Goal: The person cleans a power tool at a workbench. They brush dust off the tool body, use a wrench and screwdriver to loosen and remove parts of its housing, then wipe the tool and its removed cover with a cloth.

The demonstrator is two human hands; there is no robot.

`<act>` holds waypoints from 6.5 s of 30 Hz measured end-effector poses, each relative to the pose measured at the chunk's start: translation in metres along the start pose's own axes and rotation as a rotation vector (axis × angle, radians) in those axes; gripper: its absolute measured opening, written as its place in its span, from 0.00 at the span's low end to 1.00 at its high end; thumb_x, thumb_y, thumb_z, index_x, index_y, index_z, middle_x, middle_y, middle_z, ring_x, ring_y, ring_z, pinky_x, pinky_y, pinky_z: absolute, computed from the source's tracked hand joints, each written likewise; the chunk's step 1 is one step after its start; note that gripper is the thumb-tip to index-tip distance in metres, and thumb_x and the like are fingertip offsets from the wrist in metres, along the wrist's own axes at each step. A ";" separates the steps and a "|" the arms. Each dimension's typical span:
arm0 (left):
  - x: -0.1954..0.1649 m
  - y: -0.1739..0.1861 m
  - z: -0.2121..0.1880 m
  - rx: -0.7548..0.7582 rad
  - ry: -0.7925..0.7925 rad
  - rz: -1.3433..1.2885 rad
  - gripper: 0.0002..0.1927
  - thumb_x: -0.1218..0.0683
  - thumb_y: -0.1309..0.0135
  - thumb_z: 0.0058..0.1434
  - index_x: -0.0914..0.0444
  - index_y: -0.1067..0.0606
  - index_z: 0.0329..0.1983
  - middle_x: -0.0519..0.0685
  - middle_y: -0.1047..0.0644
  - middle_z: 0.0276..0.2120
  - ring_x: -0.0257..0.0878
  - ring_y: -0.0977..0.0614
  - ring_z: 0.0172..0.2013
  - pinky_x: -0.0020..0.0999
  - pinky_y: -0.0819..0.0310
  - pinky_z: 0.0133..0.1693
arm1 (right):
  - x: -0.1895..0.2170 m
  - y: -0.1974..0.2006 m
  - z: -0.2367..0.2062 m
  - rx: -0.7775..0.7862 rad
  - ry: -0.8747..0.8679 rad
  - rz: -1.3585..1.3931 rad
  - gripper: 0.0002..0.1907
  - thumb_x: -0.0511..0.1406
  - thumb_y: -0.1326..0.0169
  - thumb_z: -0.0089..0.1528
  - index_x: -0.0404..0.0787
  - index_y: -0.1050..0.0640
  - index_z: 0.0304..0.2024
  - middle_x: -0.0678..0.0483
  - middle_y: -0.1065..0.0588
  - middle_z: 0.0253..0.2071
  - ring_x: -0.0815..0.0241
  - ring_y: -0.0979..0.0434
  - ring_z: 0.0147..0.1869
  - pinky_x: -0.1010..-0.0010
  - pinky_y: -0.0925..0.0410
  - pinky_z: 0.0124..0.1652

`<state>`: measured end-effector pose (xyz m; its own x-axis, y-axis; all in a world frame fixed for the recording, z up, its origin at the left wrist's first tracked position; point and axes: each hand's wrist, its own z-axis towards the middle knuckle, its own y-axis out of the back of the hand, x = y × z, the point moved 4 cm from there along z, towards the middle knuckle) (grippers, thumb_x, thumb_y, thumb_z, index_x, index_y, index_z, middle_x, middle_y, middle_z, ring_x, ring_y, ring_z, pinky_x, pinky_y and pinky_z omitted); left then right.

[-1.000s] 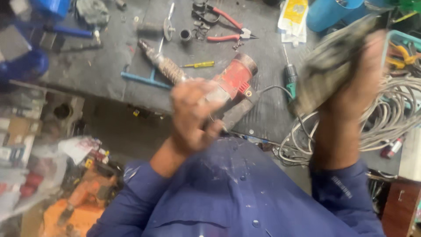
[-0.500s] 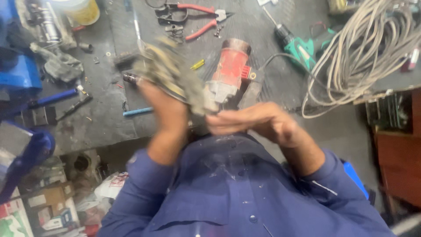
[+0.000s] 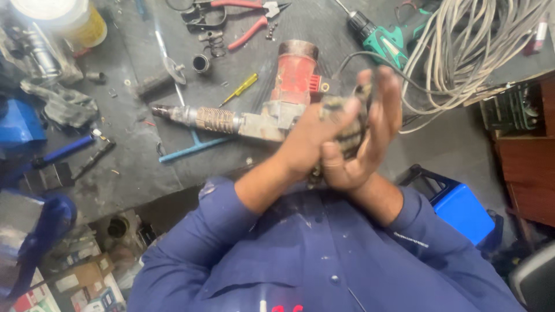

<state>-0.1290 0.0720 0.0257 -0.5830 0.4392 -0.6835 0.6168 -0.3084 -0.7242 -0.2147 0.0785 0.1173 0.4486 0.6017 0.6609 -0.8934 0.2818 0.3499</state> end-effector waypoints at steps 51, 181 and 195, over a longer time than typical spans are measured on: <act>0.091 -0.059 0.108 -0.230 -0.267 0.302 0.35 0.41 0.55 0.74 0.65 0.44 0.76 0.48 0.31 0.65 0.38 0.31 0.65 0.34 0.35 0.64 | -0.179 0.086 0.049 0.561 0.591 0.173 0.64 0.73 0.43 0.50 0.52 0.47 0.78 0.45 0.50 0.80 0.36 0.67 0.86 0.30 0.73 0.74; -0.191 0.173 -0.046 -0.912 -0.643 1.757 0.25 0.62 0.50 0.72 0.68 0.34 0.71 0.61 0.30 0.67 0.59 0.30 0.66 0.52 0.44 0.67 | -0.117 0.038 0.029 0.363 0.078 0.199 0.41 0.63 0.61 0.69 0.32 0.25 0.30 0.46 0.27 0.29 0.53 0.25 0.30 0.66 0.34 0.33; -0.061 0.064 -0.043 -0.455 -0.331 1.687 0.20 0.55 0.33 0.47 0.60 0.23 0.44 0.53 0.20 0.37 0.54 0.18 0.38 0.48 0.25 0.40 | -0.136 0.031 0.047 0.397 -0.042 0.171 0.43 0.66 0.61 0.69 0.33 0.25 0.31 0.49 0.28 0.28 0.56 0.26 0.31 0.70 0.36 0.31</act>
<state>-0.0309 0.0621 0.0250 0.7402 -0.2667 -0.6173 0.6518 0.0591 0.7561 -0.3022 -0.0300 0.0694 0.3031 0.5816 0.7549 -0.8799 -0.1332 0.4560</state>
